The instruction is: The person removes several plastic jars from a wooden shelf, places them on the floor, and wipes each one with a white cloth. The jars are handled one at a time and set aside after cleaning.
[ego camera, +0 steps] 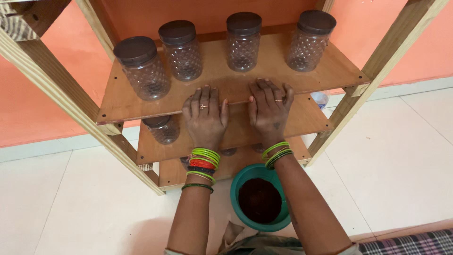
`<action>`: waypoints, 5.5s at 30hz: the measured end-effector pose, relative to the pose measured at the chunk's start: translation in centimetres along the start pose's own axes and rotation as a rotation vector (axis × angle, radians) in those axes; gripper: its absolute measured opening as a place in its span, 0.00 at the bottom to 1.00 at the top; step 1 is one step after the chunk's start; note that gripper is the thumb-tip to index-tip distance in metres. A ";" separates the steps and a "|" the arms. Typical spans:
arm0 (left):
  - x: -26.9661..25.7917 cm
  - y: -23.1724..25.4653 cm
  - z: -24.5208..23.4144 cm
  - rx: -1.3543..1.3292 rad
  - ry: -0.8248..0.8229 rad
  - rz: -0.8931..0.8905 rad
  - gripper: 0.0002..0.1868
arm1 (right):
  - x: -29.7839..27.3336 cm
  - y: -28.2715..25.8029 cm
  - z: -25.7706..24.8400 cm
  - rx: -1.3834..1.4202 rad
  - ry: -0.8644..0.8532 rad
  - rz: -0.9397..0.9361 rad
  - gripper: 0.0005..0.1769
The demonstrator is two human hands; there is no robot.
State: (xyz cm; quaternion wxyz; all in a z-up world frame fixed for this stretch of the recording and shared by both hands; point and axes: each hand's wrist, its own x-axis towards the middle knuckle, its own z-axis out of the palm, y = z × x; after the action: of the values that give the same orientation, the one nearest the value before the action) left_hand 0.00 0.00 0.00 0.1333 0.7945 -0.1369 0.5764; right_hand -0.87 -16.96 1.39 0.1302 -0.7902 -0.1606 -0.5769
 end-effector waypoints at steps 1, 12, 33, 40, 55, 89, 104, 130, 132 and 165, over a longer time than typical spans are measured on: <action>0.1 0.0 -0.1 0.000 0.002 0.001 0.19 | 0.0 0.0 0.0 0.003 0.000 0.001 0.14; 0.2 0.2 -0.3 0.014 -0.004 0.003 0.18 | -0.1 0.1 0.3 -0.014 0.006 0.006 0.13; 0.0 0.2 -0.3 -0.004 -0.013 -0.007 0.18 | -0.1 0.1 0.2 -0.018 0.001 0.004 0.13; 0.0 0.2 -0.2 0.006 -0.019 -0.015 0.18 | -0.2 0.2 0.3 -0.007 0.004 0.007 0.13; 0.2 0.3 -0.2 -0.011 0.004 -0.012 0.18 | 0.8 2.0 -0.4 0.005 -0.286 0.108 0.14; 0.7 0.4 -1.6 -0.043 -0.012 0.035 0.19 | 8.4 0.6 -8.4 0.351 -0.308 0.114 0.38; -19.2 2.1 -16.2 -0.982 -1.070 -0.346 0.55 | -18.4 -8.6 -15.6 0.811 -0.641 0.654 0.41; -38.9 -3.5 -5.1 -0.616 -0.871 -1.143 0.49 | -30.2 -6.8 -9.2 -0.111 -0.822 0.202 0.31; -39.4 -3.1 -5.0 -0.613 -0.872 -1.146 0.49 | -30.3 -5.3 -9.8 -0.126 -0.826 0.236 0.30; -37.1 -2.1 -6.1 -0.521 -0.798 -0.947 0.55 | -23.5 0.3 -8.3 -0.018 -0.531 0.297 0.30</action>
State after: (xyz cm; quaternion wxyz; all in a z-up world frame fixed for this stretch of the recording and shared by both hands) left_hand -15.66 6.62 -33.57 0.4984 0.8628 0.0532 0.0661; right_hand -14.63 -22.96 -18.55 0.1596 -0.9294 -0.0668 -0.3260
